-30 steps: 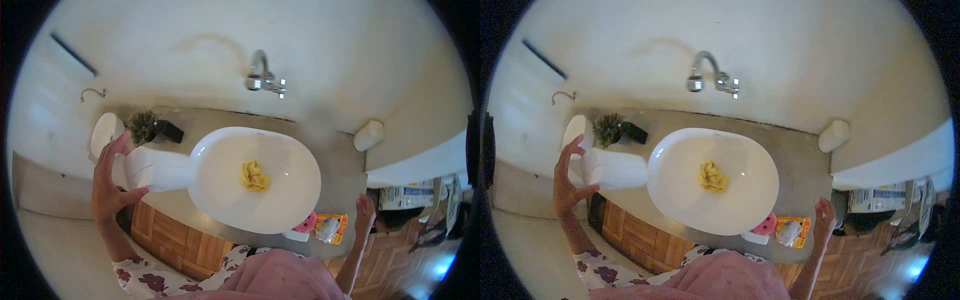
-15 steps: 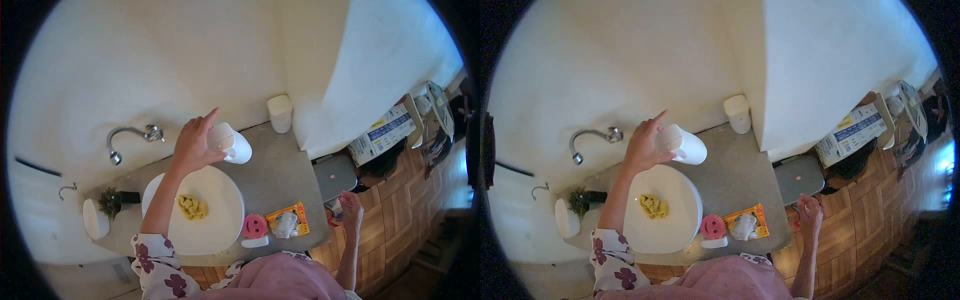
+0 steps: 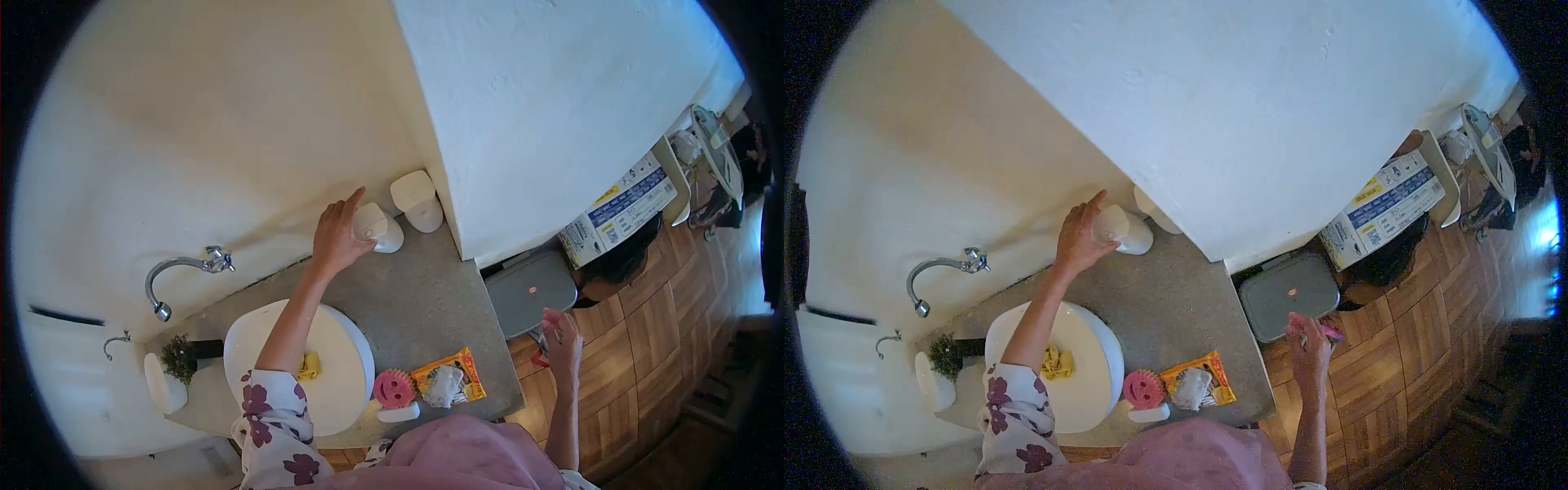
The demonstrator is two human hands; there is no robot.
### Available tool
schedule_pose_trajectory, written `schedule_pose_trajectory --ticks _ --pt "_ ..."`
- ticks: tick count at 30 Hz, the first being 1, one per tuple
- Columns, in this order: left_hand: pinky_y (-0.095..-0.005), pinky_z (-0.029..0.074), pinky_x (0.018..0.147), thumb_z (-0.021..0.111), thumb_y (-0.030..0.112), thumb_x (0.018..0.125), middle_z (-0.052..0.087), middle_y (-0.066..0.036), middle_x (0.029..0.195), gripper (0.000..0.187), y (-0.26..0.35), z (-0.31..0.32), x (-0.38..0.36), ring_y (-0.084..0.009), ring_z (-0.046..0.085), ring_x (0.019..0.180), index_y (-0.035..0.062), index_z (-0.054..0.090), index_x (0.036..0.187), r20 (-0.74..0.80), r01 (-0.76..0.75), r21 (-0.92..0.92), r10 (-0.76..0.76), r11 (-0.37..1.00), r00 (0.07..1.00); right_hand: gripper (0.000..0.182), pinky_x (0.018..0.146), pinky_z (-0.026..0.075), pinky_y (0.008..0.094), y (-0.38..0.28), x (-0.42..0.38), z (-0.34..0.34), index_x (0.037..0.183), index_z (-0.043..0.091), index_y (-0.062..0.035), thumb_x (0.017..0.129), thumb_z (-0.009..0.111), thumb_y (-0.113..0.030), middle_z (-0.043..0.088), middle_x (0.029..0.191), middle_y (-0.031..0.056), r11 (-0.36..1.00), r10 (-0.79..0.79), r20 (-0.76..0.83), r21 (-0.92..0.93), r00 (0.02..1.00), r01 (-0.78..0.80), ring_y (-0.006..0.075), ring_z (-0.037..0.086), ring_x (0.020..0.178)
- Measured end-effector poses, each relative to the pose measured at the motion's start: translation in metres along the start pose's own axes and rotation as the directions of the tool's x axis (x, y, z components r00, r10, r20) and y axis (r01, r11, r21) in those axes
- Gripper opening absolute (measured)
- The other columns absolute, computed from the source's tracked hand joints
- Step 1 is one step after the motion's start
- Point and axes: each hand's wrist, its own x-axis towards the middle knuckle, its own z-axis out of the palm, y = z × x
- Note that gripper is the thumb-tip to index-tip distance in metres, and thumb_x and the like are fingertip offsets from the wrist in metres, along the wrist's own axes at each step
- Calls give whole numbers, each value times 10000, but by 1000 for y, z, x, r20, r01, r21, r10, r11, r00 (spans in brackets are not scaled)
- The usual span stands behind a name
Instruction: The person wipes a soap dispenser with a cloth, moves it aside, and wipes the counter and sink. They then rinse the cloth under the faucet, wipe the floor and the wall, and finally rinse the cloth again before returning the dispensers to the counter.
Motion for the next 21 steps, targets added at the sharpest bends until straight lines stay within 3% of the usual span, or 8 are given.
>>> schedule_pose_trajectory --ticks 4,21 --pt "-416 404 938 816 181 547 559 -146 1055 933 8 2 10 -311 522 1030 125 352 1354 42 18 -21 -17 1000 999 201 734 472 342 5 3 1 1022 611 -20 842 608 -109 632 909 126 999 -4 8 -53 1000 5 246 616 845" --pt "-419 345 1020 789 192 629 500 -137 1258 851 1 13 25 -320 436 1196 198 358 1362 55 61 -47 -58 997 997 202 712 475 351 12 0 9 1026 601 -13 842 609 -95 625 892 134 995 -47 -7 -92 999 46 252 610 824"
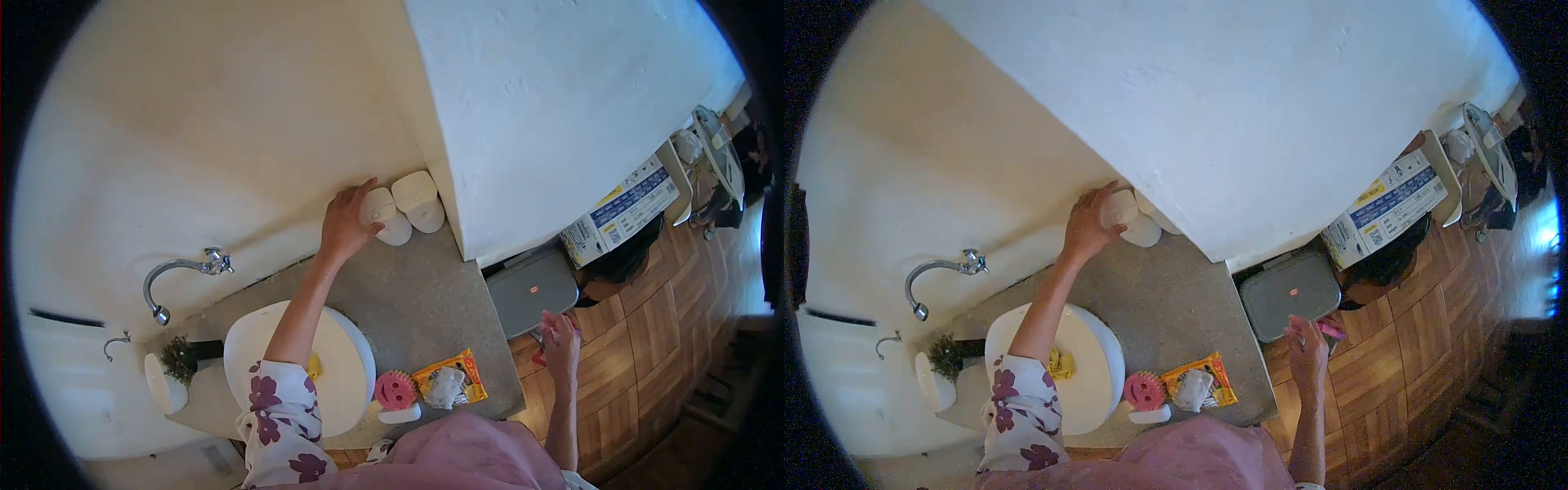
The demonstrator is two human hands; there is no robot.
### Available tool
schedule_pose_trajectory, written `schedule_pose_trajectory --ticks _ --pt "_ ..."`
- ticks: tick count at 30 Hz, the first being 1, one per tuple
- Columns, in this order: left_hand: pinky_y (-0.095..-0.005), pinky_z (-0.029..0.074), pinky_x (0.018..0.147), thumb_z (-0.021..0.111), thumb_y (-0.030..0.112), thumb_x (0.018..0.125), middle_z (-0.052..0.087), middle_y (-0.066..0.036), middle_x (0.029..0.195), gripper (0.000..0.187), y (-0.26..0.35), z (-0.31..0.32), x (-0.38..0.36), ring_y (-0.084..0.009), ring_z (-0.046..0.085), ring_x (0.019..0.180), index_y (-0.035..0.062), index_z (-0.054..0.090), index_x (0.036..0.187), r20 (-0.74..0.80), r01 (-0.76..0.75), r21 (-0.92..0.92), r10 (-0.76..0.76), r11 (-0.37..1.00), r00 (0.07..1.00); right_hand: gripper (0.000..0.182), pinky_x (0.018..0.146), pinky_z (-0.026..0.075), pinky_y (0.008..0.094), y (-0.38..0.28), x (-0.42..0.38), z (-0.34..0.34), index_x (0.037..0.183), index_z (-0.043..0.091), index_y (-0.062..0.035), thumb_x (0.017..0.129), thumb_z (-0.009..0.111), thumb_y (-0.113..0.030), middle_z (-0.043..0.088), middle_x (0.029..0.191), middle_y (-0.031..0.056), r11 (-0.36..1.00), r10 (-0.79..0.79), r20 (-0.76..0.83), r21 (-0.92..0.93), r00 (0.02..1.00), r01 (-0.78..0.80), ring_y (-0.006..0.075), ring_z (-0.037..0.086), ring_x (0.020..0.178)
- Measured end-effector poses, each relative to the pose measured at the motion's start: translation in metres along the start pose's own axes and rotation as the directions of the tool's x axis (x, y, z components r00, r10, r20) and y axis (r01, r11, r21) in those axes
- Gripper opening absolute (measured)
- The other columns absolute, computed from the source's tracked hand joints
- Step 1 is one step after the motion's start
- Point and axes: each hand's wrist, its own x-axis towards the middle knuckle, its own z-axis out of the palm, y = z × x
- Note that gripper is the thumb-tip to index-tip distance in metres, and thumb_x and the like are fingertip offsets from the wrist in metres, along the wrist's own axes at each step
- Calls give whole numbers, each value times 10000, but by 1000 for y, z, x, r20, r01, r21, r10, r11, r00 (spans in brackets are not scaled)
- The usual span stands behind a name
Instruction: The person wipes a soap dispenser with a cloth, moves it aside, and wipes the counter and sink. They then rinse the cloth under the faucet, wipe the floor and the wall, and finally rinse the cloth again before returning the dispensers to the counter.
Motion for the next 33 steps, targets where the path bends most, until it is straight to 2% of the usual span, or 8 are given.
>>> schedule_pose_trajectory --ticks 10,12,16,18,21,25,29,33 --pt "-429 339 1020 798 242 637 465 -131 1302 843 1 -30 -77 -316 413 1211 165 374 1361 -223 -77 -49 65 996 973 200 727 483 338 -45 -3 11 1009 614 -25 821 624 -91 631 914 120 995 -100 54 -4 994 100 240 626 854" --pt "-422 327 1031 778 252 674 472 -136 1289 776 -1 -44 -127 -325 411 1213 130 404 1342 -275 -52 -238 -16 970 961 200 725 483 341 -61 -6 27 1003 611 -20 819 632 -96 628 903 130 986 -167 73 20 983 166 264 620 849" --pt "-423 335 1020 749 251 723 475 -136 1290 679 -19 -66 -243 -304 436 1202 99 442 1310 -280 128 -342 -231 931 932 199 732 487 330 -140 -14 80 999 622 -29 819 638 -114 635 911 129 907 -404 257 239 878 347 257 625 848" --pt "-427 358 995 724 228 763 483 -117 1295 602 -32 -72 -300 -271 463 1184 81 465 1286 -129 350 -648 -550 677 825 199 729 492 330 -182 -20 114 1004 628 -37 826 637 -124 639 924 128 848 -512 374 365 773 384 254 632 854" --pt "-413 387 962 693 207 798 506 -102 1275 550 -64 -68 -377 -240 473 1173 70 466 1280 -75 451 -739 -726 500 683 194 720 498 326 -236 -24 183 1008 636 -46 844 629 -150 650 892 113 751 -637 398 514 660 415 234 645 833" --pt "-383 403 941 673 185 818 531 -99 1233 496 -92 -68 -445 -235 484 1155 61 483 1259 -70 422 -821 -801 385 595 188 683 509 309 -305 -6 292 966 647 -38 868 606 -192 652 767 66 729 -658 389 542 644 418 150 618 728" --pt "-351 410 927 662 172 828 541 -100 1201 436 -116 -77 -482 -226 493 1131 49 513 1219 -81 353 -868 -800 350 595 281 635 531 288 -368 16 369 997 589 -54 870 601 -304 582 782 71 783 -236 611 580 756 -224 147 588 629" --pt "-344 408 931 658 177 833 541 -104 1194 424 -146 -77 -499 -226 493 1127 40 518 1209 -26 320 -905 -787 280 616 322 653 552 298 -400 21 401 1031 550 -49 860 604 -317 554 794 85 755 -192 704 551 684 -355 170 596 638"
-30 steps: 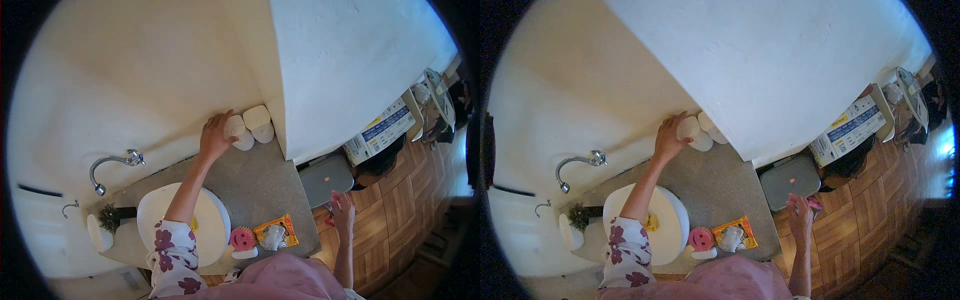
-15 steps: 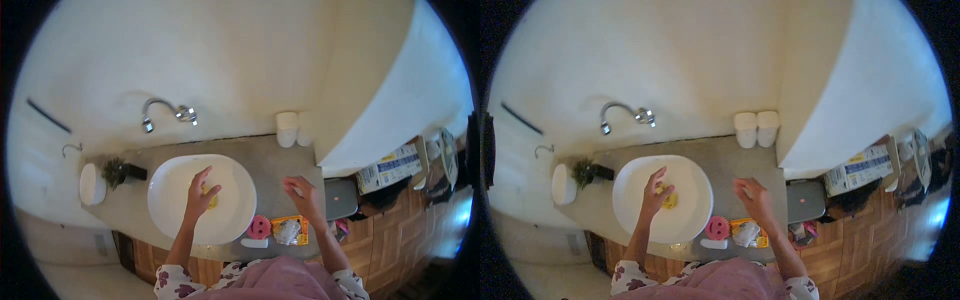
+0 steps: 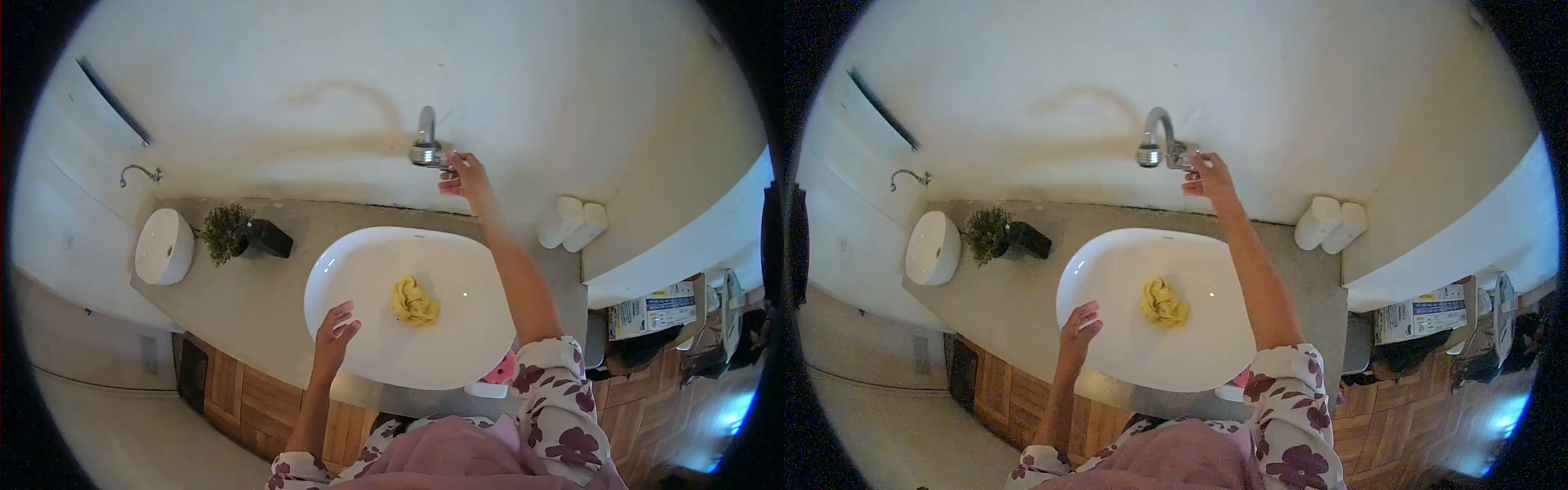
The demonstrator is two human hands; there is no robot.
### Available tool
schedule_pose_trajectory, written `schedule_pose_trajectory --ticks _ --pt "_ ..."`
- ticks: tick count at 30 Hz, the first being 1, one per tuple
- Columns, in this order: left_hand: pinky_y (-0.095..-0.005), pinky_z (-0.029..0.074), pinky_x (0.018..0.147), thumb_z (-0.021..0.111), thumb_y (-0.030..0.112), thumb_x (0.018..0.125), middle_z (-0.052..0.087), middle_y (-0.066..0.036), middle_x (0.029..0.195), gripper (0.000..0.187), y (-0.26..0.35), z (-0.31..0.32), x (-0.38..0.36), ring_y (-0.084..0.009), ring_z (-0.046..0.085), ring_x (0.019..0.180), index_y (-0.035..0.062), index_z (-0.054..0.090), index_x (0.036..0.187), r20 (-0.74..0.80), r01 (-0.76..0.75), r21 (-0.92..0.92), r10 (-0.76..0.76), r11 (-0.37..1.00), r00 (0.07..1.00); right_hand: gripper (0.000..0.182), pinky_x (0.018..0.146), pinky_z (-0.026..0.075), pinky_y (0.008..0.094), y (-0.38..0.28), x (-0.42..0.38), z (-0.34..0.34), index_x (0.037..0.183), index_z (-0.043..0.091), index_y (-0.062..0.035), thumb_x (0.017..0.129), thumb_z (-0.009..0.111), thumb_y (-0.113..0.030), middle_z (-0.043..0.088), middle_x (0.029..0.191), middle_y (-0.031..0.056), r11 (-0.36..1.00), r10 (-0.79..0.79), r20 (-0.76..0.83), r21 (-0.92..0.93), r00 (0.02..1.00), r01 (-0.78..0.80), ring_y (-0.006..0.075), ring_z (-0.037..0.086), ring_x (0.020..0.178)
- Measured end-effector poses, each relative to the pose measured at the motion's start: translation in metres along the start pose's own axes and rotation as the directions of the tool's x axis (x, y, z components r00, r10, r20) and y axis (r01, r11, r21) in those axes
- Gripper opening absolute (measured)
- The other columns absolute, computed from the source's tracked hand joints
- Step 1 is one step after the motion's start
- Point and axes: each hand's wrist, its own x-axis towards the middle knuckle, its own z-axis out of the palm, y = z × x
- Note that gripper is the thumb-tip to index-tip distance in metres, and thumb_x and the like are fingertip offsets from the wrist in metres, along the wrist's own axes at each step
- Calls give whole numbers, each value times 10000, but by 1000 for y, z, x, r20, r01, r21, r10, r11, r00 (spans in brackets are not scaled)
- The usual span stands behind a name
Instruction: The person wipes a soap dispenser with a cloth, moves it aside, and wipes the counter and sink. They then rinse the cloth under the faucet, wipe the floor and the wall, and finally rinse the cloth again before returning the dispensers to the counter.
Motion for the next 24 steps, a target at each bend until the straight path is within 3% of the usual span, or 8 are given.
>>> schedule_pose_trajectory --ticks 4,6,9,15,24 --pt "-343 411 930 654 191 836 538 -103 1208 418 -28 -4 33 -224 500 1126 49 520 1206 110 63 -57 -57 996 992 336 691 565 303 0 4 0 1093 528 -18 849 616 -232 560 820 80 989 -133 88 -47 987 137 180 616 702" --pt "-347 420 922 646 205 841 547 -102 1205 405 -30 7 54 -229 511 1122 59 523 1198 231 60 89 -80 994 970 371 726 559 307 4 5 -1 1149 508 -3 833 635 -149 567 856 81 980 -196 103 -19 975 199 182 621 737" --pt "-358 437 900 646 218 838 561 -110 1182 412 -44 29 89 -246 522 1114 58 519 1197 310 -19 58 1 998 951 360 764 551 310 9 5 -4 1146 514 -5 840 637 -151 569 856 75 953 -290 146 -43 946 299 175 621 778" --pt "-377 456 885 639 242 834 566 -155 1146 426 -47 71 145 -285 551 1086 43 520 1190 372 -153 116 100 981 923 341 811 526 302 15 8 -8 1147 526 -28 849 639 -151 592 910 73 910 -389 185 -77 903 408 147 598 853" --pt "-330 472 872 612 194 841 630 -154 1060 337 -17 111 174 -237 613 987 23 566 1128 446 -147 34 117 989 888 302 812 452 240 21 5 -6 1101 576 -31 807 638 -2 612 981 23 805 -543 188 -162 818 571 96 547 898"
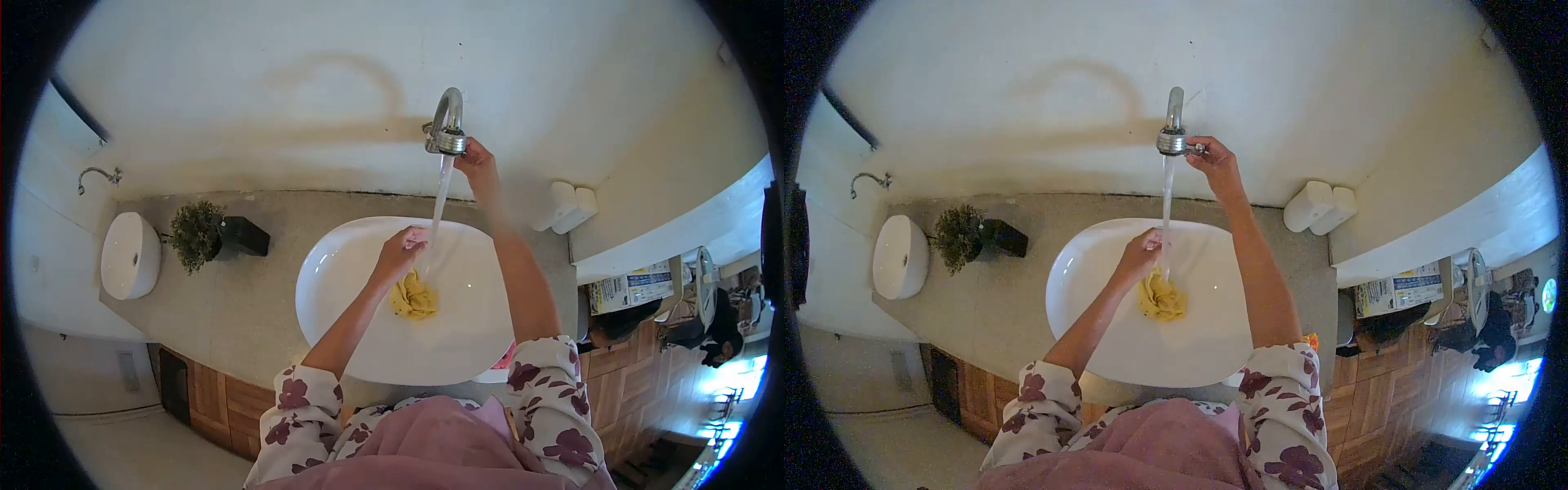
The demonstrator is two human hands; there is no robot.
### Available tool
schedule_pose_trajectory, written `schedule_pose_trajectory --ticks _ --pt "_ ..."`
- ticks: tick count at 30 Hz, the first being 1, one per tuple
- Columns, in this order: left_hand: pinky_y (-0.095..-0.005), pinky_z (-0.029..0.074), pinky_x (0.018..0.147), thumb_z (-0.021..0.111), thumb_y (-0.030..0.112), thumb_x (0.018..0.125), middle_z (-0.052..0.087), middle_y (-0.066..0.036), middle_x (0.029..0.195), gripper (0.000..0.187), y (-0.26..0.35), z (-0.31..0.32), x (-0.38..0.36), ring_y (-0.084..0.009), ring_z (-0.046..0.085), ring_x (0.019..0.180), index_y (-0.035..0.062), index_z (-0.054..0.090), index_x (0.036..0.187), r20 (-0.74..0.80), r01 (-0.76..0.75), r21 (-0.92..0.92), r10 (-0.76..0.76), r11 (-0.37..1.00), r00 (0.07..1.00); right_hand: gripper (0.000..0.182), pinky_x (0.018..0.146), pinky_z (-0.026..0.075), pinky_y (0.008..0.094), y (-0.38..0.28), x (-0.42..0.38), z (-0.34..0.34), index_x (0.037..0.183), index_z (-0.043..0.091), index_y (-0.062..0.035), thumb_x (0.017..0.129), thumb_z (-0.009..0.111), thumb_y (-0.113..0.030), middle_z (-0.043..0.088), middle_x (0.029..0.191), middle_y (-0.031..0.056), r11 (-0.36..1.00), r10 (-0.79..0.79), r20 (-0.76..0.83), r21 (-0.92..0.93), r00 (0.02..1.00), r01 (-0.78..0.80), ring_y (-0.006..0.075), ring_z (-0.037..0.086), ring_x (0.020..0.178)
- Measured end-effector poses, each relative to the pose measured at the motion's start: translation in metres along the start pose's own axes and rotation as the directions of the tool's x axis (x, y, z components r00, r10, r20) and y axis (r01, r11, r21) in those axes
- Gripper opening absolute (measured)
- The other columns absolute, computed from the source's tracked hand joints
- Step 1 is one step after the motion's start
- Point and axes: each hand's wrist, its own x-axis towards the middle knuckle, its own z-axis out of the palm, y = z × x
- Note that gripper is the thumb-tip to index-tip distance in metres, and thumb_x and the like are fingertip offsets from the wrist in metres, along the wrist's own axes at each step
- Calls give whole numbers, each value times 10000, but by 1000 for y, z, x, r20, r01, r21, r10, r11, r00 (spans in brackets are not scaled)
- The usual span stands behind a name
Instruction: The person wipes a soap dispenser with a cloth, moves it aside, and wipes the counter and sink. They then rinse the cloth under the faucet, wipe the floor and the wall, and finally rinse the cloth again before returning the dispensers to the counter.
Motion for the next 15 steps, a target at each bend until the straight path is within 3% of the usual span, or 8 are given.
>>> schedule_pose_trajectory --ticks 4,6,8,9,10,13,14,15 --pt "-306 483 796 575 168 866 648 -89 959 244 1 3 2 -175 623 887 42 592 1075 -6 -54 -25 54 998 999 336 819 449 243 14 -16 18 1109 577 -41 784 652 3 619 981 31 1000 -15 -130 -15 991 13 101 550 890" --pt "-304 489 729 597 156 820 662 -99 853 214 -6 5 -2 -179 638 806 14 602 979 51 81 87 -86 993 995 310 764 477 257 35 -46 36 1097 573 -32 794 636 -29 633 968 53 964 -154 -517 -265 842 14 123 591 846" --pt "-296 483 681 595 147 814 654 -82 799 185 -3 4 -15 -173 633 751 19 601 948 70 183 94 -190 979 979 190 704 510 280 18 -97 53 994 604 -15 810 604 -62 644 875 79 819 339 -498 -262 798 -511 154 631 775" --pt "-289 477 633 593 137 809 647 -66 744 157 -3 3 -24 -168 629 696 23 601 916 88 281 106 -290 954 953 134 670 519 294 25 -121 55 929 615 -14 808 593 -66 633 800 81 765 447 -324 -344 834 -544 160 637 732" --pt "-276 472 582 607 140 798 636 -51 664 153 -10 5 -30 -162 619 609 30 605 904 36 227 102 -232 969 972 92 635 529 307 25 -136 59 864 625 -14 806 582 -70 623 725 82 712 551 -144 -432 822 -554 165 643 689" --pt "-304 472 607 621 82 765 631 -58 777 150 -15 7 -49 -162 608 719 38 613 908 -40 156 184 -152 970 988 76 539 519 289 22 -160 74 764 618 -12 790 559 -52 610 634 63 649 726 66 -393 685 -651 146 610 570" --pt "-304 472 607 621 82 765 631 -58 777 150 -18 8 -55 -162 608 719 38 613 908 -43 161 181 -155 970 987 104 560 520 300 28 -156 75 764 646 -14 775 551 -54 635 658 85 660 670 131 -557 731 -505 153 619 598" --pt "-325 473 681 635 118 768 626 -86 919 166 -23 9 -59 -199 601 829 42 614 914 -84 -2 288 28 958 996 137 581 521 312 26 -151 79 764 674 -15 761 544 -57 660 682 106 644 614 208 -690 761 -331 160 629 627"
